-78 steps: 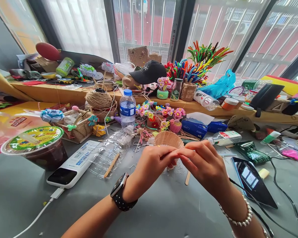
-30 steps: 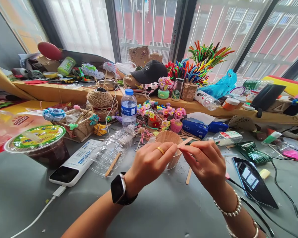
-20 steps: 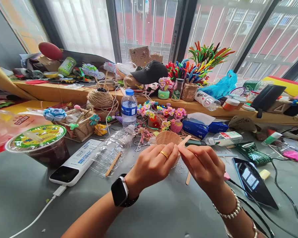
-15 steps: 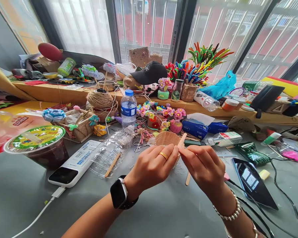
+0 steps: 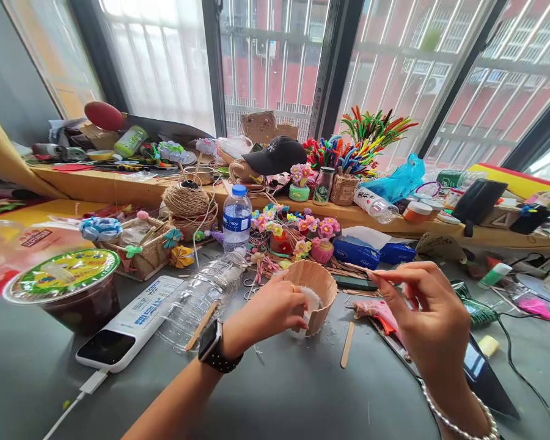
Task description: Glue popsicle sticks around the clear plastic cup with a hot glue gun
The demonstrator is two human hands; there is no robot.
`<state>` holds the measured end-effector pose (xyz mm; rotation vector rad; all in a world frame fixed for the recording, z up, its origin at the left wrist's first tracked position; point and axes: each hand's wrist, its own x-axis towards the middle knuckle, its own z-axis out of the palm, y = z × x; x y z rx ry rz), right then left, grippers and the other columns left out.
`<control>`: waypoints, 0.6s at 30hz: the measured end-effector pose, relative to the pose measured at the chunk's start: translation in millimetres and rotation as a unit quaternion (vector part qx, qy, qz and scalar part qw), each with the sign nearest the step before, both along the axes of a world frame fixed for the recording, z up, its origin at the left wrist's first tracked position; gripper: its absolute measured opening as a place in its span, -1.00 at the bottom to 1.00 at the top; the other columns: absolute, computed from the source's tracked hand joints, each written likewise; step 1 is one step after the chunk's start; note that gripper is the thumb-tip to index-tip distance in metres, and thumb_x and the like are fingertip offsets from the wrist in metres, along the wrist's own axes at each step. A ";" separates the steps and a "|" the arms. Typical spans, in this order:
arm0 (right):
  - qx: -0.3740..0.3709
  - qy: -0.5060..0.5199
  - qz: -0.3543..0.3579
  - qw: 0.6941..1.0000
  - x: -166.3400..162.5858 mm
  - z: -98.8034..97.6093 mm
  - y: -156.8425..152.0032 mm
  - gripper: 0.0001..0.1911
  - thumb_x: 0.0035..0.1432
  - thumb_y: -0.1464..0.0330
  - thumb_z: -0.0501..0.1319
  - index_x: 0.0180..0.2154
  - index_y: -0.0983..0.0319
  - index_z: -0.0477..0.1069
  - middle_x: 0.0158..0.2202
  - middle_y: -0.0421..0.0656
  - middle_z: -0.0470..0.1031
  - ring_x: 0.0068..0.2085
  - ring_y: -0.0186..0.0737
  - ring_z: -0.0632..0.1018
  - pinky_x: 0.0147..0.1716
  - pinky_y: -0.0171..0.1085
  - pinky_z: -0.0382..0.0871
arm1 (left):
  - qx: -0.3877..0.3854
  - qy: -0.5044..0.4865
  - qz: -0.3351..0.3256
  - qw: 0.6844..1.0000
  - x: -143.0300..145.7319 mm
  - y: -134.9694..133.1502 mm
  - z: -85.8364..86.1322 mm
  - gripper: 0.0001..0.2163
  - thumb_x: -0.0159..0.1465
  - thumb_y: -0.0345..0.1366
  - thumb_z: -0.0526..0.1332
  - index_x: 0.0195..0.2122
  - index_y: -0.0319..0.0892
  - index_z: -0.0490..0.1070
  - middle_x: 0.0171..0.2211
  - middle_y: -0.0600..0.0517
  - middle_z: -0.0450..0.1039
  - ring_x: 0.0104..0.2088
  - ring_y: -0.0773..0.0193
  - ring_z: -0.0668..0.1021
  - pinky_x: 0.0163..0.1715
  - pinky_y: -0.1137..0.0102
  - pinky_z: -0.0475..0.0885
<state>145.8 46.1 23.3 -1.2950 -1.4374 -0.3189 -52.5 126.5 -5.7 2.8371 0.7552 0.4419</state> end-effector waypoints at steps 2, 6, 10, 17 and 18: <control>-0.010 0.092 0.032 0.995 4.7 2.5 -0.5 -0.94 -0.07 0.38 0.26 -0.45 0.19 0.41 -0.43 -0.24 0.31 -0.51 -0.42 0.25 -0.55 -0.35 0.13 | -0.012 0.002 0.000 1.000 1.8 2.5 -3.7 -0.97 0.11 -0.34 0.22 -0.43 -0.15 0.44 -0.44 0.11 0.49 -0.33 0.31 0.49 0.07 0.20 0.05; 0.006 0.292 0.097 0.951 13.5 10.9 -2.3 -0.86 -0.19 0.35 0.32 -0.51 0.20 0.39 -0.47 -0.27 0.29 -0.43 -0.40 0.32 -0.47 -0.35 0.16 | -0.055 -0.037 -0.018 0.998 -2.2 3.4 2.6 -0.88 0.20 -0.33 0.12 -0.42 -0.17 0.43 -0.45 0.10 0.48 -0.36 0.34 0.47 0.05 0.24 0.05; -0.017 0.467 0.125 0.875 18.8 20.6 -6.9 -0.76 -0.32 0.34 0.38 -0.50 0.18 0.40 -0.47 -0.29 0.31 -0.43 -0.43 0.32 -0.47 -0.39 0.21 | -0.152 -0.072 -0.044 0.985 -9.3 0.9 15.8 -0.73 0.25 -0.20 0.01 -0.43 -0.22 0.41 -0.48 0.08 0.42 -0.44 0.36 0.42 -0.28 0.45 0.26; -0.152 0.566 0.216 0.781 13.1 16.4 -0.8 -0.74 -0.37 0.32 0.40 -0.54 0.22 0.38 -0.62 -0.34 0.14 -0.60 -0.54 0.13 -0.68 -0.48 0.04 | -0.248 -0.117 -0.030 0.961 -3.7 1.2 9.7 -0.58 0.27 -0.12 -0.11 -0.64 -0.25 0.20 -0.65 0.15 0.09 -0.58 0.45 0.19 -0.58 0.51 0.07; -0.179 0.571 0.232 0.767 10.9 13.5 1.7 -0.74 -0.35 0.31 0.40 -0.54 0.21 0.38 -0.63 -0.35 0.11 -0.61 -0.54 0.11 -0.69 -0.47 0.03 | -0.240 -0.133 -0.008 0.962 -1.6 2.6 6.3 -0.57 0.26 -0.10 -0.10 -0.68 -0.24 0.11 -0.66 0.16 0.00 -0.61 0.46 0.12 -0.61 0.50 0.02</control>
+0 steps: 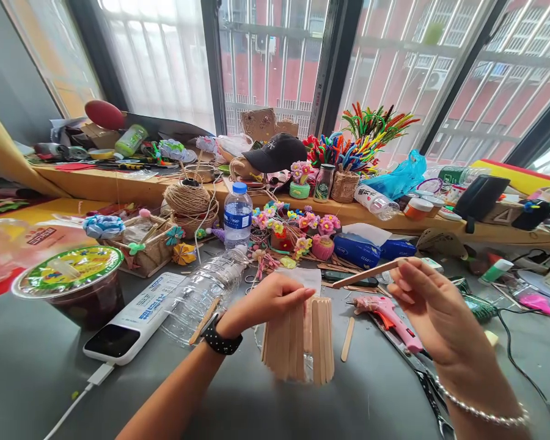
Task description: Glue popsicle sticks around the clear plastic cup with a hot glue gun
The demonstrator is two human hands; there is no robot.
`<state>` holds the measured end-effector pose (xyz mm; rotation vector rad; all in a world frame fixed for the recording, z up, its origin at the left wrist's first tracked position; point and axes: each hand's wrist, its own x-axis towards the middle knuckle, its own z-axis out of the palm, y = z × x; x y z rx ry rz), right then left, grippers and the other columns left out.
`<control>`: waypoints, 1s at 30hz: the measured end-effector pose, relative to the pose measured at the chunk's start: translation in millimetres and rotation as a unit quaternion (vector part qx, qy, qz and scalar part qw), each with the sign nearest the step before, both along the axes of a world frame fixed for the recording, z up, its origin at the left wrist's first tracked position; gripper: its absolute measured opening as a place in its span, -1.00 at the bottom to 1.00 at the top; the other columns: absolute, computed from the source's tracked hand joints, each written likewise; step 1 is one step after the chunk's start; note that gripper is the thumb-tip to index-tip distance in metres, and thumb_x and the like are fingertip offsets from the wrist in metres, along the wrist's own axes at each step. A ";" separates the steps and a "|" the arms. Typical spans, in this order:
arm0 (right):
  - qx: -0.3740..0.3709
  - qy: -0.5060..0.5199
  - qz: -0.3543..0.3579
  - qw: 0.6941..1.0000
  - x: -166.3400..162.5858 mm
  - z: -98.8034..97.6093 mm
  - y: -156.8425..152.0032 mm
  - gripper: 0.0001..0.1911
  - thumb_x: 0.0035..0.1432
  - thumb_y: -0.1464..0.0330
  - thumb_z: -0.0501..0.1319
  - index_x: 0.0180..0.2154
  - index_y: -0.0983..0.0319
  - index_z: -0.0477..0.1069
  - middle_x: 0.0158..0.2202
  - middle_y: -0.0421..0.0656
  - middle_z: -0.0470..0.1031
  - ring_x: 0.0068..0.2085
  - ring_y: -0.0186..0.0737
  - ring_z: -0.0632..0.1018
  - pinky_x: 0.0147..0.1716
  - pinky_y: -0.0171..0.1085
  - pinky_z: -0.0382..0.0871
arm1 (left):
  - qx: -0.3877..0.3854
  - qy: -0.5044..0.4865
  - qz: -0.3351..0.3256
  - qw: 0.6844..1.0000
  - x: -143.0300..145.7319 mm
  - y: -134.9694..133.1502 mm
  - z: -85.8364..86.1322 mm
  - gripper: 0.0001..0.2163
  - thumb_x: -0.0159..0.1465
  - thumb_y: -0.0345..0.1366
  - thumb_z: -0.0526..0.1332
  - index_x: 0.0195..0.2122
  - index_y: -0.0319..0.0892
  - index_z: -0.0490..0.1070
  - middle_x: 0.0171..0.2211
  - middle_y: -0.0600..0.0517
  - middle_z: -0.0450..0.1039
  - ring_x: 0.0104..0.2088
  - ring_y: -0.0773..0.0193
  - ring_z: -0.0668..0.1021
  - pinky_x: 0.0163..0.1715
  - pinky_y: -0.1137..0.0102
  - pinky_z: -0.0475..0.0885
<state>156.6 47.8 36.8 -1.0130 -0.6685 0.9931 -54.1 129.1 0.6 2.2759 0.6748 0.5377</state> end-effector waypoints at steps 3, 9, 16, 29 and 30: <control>-0.039 0.020 0.089 0.995 -7.1 -8.8 6.3 -0.77 -0.27 0.28 0.37 -0.53 0.19 0.36 -0.64 -0.36 0.06 -0.62 -0.52 0.07 -0.66 -0.44 0.06 | 0.032 -0.027 0.064 0.997 5.6 3.7 -9.1 -0.59 0.26 -0.11 -0.10 -0.68 -0.20 -0.07 -0.66 0.17 -0.13 -0.61 0.46 0.03 -0.62 0.47 -0.05; -0.068 0.009 0.172 0.983 -16.5 -17.9 11.0 -0.79 -0.21 0.28 0.34 -0.53 0.24 0.37 -0.58 -0.31 0.08 -0.56 -0.49 0.09 -0.62 -0.46 0.06 | 0.095 -0.093 0.123 0.984 11.7 3.5 -18.7 -0.63 0.27 -0.16 -0.10 -0.65 -0.20 0.03 -0.67 0.17 0.00 -0.61 0.45 0.12 -0.59 0.49 0.03; -0.087 -0.038 0.242 0.966 -21.0 -25.5 16.2 -0.78 -0.17 0.28 0.31 -0.57 0.25 0.31 -0.58 -0.32 0.12 -0.54 -0.50 0.13 -0.54 -0.47 0.09 | 0.113 -0.129 0.124 0.977 14.3 2.7 -22.4 -0.64 0.27 -0.16 -0.05 -0.49 -0.21 0.42 -0.53 0.07 0.31 -0.46 0.37 0.36 -0.41 0.48 0.20; -0.068 -0.082 0.212 0.971 -31.2 -32.2 19.3 -0.82 -0.17 0.27 0.31 -0.57 0.23 0.37 -0.60 -0.32 0.22 -0.52 -0.46 0.19 -0.47 -0.43 0.11 | 0.091 -0.077 0.090 0.989 20.0 -1.3 -19.5 -0.60 0.28 -0.06 -0.23 -0.58 -0.18 0.10 -0.50 0.08 0.18 -0.43 0.32 0.27 -0.39 0.41 0.22; -0.064 -0.079 0.210 0.972 -30.6 -32.7 20.0 -0.83 -0.18 0.28 0.31 -0.56 0.23 0.38 -0.59 -0.32 0.25 -0.50 -0.45 0.21 -0.45 -0.43 0.12 | 0.086 -0.074 0.090 0.990 19.5 -1.3 -19.2 -0.60 0.28 -0.06 -0.23 -0.58 -0.18 0.10 -0.49 0.07 0.18 -0.41 0.31 0.27 -0.37 0.39 0.23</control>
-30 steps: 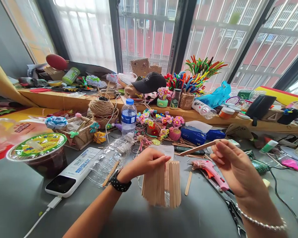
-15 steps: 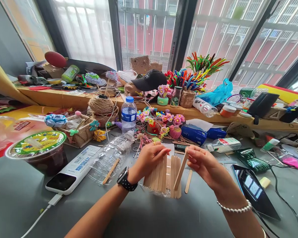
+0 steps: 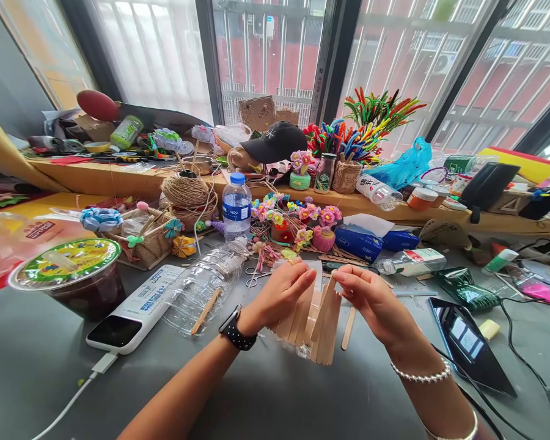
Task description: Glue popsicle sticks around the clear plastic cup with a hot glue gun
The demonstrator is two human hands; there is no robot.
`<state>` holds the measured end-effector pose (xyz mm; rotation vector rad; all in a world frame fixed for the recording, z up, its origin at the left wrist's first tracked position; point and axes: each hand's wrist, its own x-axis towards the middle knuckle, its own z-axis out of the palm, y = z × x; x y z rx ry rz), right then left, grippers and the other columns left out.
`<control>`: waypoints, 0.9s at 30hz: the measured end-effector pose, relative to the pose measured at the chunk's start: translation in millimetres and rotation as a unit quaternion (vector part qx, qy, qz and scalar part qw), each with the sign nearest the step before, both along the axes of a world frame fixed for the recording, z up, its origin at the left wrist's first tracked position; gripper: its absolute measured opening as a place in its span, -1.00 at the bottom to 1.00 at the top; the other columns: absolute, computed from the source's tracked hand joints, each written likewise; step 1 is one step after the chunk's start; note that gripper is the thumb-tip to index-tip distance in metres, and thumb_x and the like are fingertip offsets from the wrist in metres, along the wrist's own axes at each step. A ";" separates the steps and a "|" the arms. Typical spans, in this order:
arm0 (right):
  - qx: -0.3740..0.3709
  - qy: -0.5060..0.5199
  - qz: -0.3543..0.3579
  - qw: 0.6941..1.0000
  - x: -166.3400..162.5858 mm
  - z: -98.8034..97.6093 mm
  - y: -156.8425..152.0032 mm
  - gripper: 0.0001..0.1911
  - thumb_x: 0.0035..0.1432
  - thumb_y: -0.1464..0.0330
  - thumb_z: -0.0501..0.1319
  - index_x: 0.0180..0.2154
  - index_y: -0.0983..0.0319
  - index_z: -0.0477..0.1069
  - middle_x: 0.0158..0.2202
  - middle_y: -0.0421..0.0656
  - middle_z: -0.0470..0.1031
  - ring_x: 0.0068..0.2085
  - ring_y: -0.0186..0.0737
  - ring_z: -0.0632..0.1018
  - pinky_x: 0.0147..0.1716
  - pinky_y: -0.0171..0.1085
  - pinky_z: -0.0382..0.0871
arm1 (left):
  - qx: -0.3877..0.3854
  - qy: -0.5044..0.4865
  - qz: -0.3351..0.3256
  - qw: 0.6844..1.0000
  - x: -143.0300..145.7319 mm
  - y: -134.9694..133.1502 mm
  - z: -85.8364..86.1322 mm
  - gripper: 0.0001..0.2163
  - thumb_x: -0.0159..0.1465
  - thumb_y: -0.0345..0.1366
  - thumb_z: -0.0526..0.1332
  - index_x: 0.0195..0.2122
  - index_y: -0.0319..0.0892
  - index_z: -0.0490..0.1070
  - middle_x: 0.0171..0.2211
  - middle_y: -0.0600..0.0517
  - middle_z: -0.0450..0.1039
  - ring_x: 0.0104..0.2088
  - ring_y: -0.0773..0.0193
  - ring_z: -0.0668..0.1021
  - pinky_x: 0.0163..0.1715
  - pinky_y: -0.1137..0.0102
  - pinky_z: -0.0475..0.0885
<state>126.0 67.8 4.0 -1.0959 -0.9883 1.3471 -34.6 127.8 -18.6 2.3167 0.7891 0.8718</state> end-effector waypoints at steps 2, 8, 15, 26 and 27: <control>0.004 0.012 -0.003 1.000 0.8 -1.4 1.0 -0.85 -0.17 0.29 0.31 -0.55 0.21 0.41 -0.54 -0.31 0.30 -0.46 -0.45 0.26 -0.41 -0.44 0.15 | -0.008 0.005 0.001 1.000 -0.8 -0.4 0.7 -0.61 0.28 -0.07 -0.22 -0.58 -0.18 0.10 -0.48 0.07 0.18 -0.40 0.30 0.26 -0.34 0.38 0.23; -0.014 0.038 0.000 0.999 -1.9 -5.1 0.0 -0.90 -0.14 0.32 0.30 -0.50 0.19 0.46 -0.41 -0.27 0.39 -0.33 -0.41 0.36 -0.25 -0.40 0.20 | -0.015 -0.002 -0.003 1.000 -0.6 -2.5 1.3 -0.64 0.29 -0.12 -0.22 -0.56 -0.18 0.08 -0.45 0.07 0.17 -0.38 0.31 0.25 -0.31 0.37 0.22; -0.010 -0.003 -0.004 1.000 -2.2 -8.1 1.5 -0.88 -0.16 0.30 0.30 -0.53 0.22 0.46 -0.06 -0.14 0.36 0.07 -0.14 0.25 0.04 -0.20 0.02 | -0.014 0.002 0.000 1.000 -0.5 -2.8 1.3 -0.62 0.29 -0.09 -0.23 -0.56 -0.18 0.10 -0.46 0.07 0.16 -0.38 0.31 0.25 -0.31 0.38 0.22; 0.004 -0.025 0.032 0.999 -9.6 -8.8 1.3 -0.88 -0.13 0.31 0.29 -0.58 0.22 0.45 0.02 -0.15 0.33 0.15 -0.14 0.14 0.09 -0.18 -0.10 | -0.008 -0.007 0.000 1.000 -0.3 -0.1 -1.3 -0.63 0.29 -0.10 -0.20 -0.57 -0.18 0.10 -0.49 0.09 0.15 -0.41 0.32 0.24 -0.37 0.39 0.19; 0.005 -0.025 0.033 0.999 -9.7 -9.2 1.3 -0.88 -0.14 0.30 0.29 -0.58 0.22 0.45 0.03 -0.15 0.32 0.15 -0.14 0.14 0.09 -0.19 -0.09 | -0.009 -0.006 -0.001 1.000 -0.2 0.1 -1.4 -0.63 0.29 -0.09 -0.20 -0.57 -0.18 0.09 -0.50 0.09 0.15 -0.42 0.33 0.24 -0.38 0.40 0.18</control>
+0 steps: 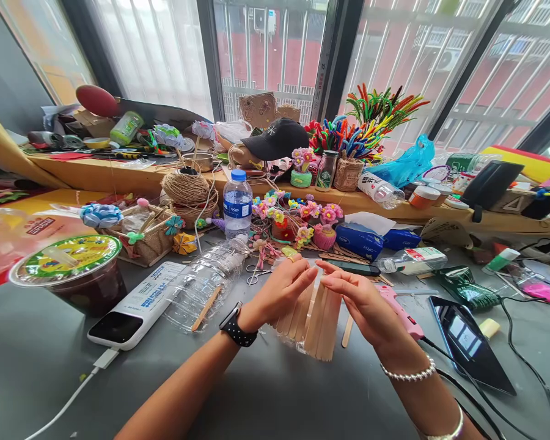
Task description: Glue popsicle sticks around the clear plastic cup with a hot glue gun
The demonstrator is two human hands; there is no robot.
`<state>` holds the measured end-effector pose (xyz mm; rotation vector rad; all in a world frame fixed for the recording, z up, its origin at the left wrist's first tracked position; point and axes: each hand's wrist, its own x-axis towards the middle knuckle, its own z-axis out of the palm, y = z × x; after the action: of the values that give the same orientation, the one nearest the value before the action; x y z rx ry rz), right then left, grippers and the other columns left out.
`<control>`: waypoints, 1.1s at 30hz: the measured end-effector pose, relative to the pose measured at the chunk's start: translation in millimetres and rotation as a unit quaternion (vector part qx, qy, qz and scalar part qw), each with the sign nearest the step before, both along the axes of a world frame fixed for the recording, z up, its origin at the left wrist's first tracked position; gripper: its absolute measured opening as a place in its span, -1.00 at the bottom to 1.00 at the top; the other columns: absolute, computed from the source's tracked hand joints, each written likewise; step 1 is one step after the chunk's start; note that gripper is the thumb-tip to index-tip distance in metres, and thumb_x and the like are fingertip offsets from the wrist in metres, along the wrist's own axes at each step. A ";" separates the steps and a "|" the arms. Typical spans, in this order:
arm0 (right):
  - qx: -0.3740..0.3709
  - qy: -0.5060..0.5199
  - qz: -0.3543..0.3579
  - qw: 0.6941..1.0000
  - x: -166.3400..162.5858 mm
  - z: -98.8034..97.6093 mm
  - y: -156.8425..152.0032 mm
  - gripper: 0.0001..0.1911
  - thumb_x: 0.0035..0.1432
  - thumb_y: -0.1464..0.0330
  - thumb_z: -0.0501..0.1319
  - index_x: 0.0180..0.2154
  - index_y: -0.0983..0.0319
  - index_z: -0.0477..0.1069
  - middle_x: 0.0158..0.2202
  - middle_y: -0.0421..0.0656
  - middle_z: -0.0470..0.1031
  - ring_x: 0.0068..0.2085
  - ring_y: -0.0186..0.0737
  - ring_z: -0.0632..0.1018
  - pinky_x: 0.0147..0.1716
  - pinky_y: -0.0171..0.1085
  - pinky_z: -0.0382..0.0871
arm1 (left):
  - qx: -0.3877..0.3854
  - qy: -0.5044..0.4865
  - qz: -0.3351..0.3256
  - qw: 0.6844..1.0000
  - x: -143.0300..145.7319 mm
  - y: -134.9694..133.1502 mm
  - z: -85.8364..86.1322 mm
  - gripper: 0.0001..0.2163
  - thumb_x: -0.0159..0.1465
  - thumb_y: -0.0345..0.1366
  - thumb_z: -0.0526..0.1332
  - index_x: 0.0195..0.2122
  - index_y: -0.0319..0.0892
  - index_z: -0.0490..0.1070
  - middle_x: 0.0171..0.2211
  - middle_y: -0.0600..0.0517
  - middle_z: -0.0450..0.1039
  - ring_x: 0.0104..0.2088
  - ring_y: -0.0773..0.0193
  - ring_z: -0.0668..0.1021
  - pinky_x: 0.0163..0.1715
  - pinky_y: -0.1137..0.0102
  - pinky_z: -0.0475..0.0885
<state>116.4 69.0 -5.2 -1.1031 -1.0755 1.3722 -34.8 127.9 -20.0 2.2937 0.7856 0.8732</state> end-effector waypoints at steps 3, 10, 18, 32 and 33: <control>-0.002 -0.003 0.003 1.000 0.3 -0.8 0.4 -0.88 -0.13 0.30 0.28 -0.57 0.21 0.46 0.05 -0.16 0.29 0.14 -0.15 0.15 0.09 -0.19 -0.09 | 0.001 0.001 -0.003 1.000 0.2 0.3 -0.5 -0.63 0.28 -0.07 -0.17 -0.58 -0.18 0.07 -0.50 0.10 0.13 -0.43 0.33 0.23 -0.41 0.40 0.17; -0.001 -0.019 0.008 1.000 -0.7 -0.1 0.6 -0.89 -0.11 0.30 0.26 -0.58 0.19 0.46 0.04 -0.17 0.31 0.16 -0.18 0.10 0.09 -0.20 -0.09 | -0.008 0.003 0.003 1.000 0.6 0.1 0.1 -0.63 0.26 -0.05 -0.13 -0.59 -0.18 0.07 -0.50 0.10 0.12 -0.45 0.34 0.22 -0.44 0.41 0.16; -0.001 -0.025 -0.003 1.000 0.7 -2.6 0.9 -0.89 -0.12 0.30 0.26 -0.59 0.18 0.46 0.02 -0.18 0.33 0.14 -0.18 0.16 0.08 -0.21 -0.03 | -0.010 0.008 -0.013 1.000 -2.1 1.7 0.3 -0.63 0.26 -0.04 -0.14 -0.56 -0.19 0.08 -0.48 0.10 0.12 -0.43 0.34 0.23 -0.40 0.41 0.18; -0.012 -0.028 -0.008 1.000 0.7 -0.2 2.1 -0.91 -0.12 0.31 0.26 -0.57 0.17 0.47 0.02 -0.18 0.32 0.15 -0.18 0.13 0.07 -0.21 -0.05 | 0.005 0.060 -0.029 0.998 -8.7 -2.3 6.3 -0.67 0.19 0.01 0.00 -0.42 -0.20 0.19 -0.37 0.06 0.17 -0.33 0.28 0.29 -0.33 0.39 0.22; -0.012 -0.027 -0.007 1.000 0.9 -0.5 2.3 -0.91 -0.12 0.31 0.26 -0.57 0.17 0.47 0.01 -0.18 0.33 0.16 -0.18 0.13 0.07 -0.22 -0.04 | 0.007 0.062 -0.030 0.998 -8.9 -2.6 6.8 -0.67 0.18 0.01 0.01 -0.42 -0.20 0.19 -0.36 0.05 0.17 -0.32 0.28 0.30 -0.33 0.39 0.23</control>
<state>117.2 71.3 -5.7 -1.1703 -1.0910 1.3544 -43.7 125.2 -13.2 2.3890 0.7618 0.7177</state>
